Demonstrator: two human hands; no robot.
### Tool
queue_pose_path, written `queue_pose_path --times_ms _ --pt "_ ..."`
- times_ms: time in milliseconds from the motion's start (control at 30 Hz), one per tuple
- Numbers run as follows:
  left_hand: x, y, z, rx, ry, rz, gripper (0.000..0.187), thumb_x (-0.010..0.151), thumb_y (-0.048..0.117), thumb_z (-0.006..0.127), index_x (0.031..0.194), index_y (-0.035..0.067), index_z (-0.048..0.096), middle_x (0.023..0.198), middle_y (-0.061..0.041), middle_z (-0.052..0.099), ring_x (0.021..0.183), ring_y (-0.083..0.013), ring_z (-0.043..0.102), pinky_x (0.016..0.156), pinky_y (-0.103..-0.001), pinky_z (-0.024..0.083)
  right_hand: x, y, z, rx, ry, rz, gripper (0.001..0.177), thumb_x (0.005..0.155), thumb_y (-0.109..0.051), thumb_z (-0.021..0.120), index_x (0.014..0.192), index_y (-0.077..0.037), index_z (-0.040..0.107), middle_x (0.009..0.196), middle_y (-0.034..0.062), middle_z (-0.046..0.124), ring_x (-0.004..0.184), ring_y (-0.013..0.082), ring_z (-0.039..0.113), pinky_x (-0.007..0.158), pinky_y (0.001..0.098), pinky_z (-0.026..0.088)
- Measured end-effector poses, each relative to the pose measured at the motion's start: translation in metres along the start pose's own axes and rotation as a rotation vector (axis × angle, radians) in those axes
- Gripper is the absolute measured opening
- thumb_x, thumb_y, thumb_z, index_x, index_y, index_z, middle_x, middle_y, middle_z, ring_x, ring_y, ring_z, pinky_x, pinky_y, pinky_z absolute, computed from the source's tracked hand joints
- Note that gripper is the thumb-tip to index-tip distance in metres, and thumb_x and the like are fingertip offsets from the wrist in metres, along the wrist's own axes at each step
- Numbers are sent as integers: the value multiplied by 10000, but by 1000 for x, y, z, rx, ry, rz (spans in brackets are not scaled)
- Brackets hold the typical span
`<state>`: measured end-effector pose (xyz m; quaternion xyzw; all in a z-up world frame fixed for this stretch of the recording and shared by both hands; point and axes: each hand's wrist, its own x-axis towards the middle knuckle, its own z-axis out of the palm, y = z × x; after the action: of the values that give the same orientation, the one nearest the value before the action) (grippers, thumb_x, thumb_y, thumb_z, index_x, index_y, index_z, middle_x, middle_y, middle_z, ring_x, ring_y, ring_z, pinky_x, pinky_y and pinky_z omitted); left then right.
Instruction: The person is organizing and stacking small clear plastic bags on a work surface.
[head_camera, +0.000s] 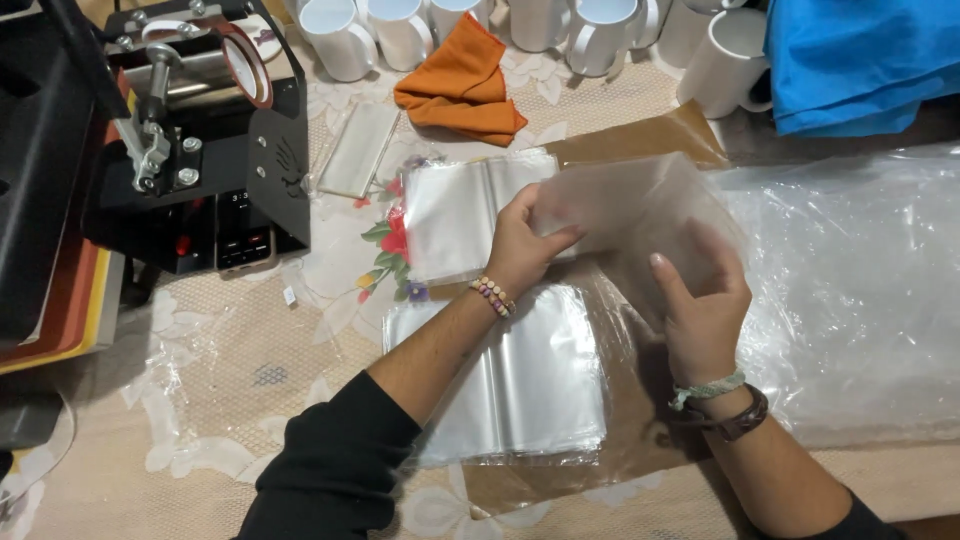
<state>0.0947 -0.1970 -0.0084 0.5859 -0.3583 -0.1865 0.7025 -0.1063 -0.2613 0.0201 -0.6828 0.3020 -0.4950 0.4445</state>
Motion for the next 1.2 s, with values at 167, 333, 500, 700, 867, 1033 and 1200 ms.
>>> queue_pose_path --times_ms 167,333,500,700,867,1033,1200 --pt "-7 1 18 -32 -12 -58 347 702 117 918 975 83 706 890 -51 748 888 -126 687 850 -306 551 -1 4 3 -25 -8 75 401 939 -90 787 1301 -8 636 1190 174 672 1135 275 620 998 430 489" --pt "-5 9 25 -116 12 -108 400 718 132 918 1022 69 665 952 -60 741 929 -144 680 888 -339 551 -6 13 8 31 18 222 392 899 -152 827 1235 -37 661 1156 111 696 1097 203 632 981 389 517" --pt "8 -1 12 -73 9 -42 196 788 109 870 917 42 740 863 -86 768 788 -104 696 709 -258 595 3 18 -2 37 -18 231 235 984 -106 733 1201 -30 681 1096 146 710 1052 177 631 891 357 547" --pt "21 66 -62 -39 12 -165 357 743 129 907 994 -37 716 820 -183 765 621 -200 745 540 -288 644 43 -70 21 117 -283 261 248 977 -163 733 1167 -15 676 1029 139 733 874 175 687 766 373 616" --pt "20 47 -117 -32 269 -413 449 682 17 912 1061 24 671 871 -117 720 683 -221 732 557 -348 646 89 4 88 232 -429 493 243 873 -58 777 1091 -17 680 884 85 729 774 135 711 714 295 619" --pt "20 5 -149 28 363 -433 564 644 -74 905 1137 7 643 953 -178 714 809 -288 735 673 -396 660 109 96 147 -87 -585 457 254 832 -100 804 1073 -85 724 824 113 741 768 179 742 656 357 618" --pt "28 -25 -162 174 412 -508 670 749 18 832 1340 16 518 1081 -223 714 898 -328 752 778 -397 655 99 75 147 -452 -591 340 630 823 -271 842 1369 -67 603 1233 227 665 1173 378 631 956 499 532"
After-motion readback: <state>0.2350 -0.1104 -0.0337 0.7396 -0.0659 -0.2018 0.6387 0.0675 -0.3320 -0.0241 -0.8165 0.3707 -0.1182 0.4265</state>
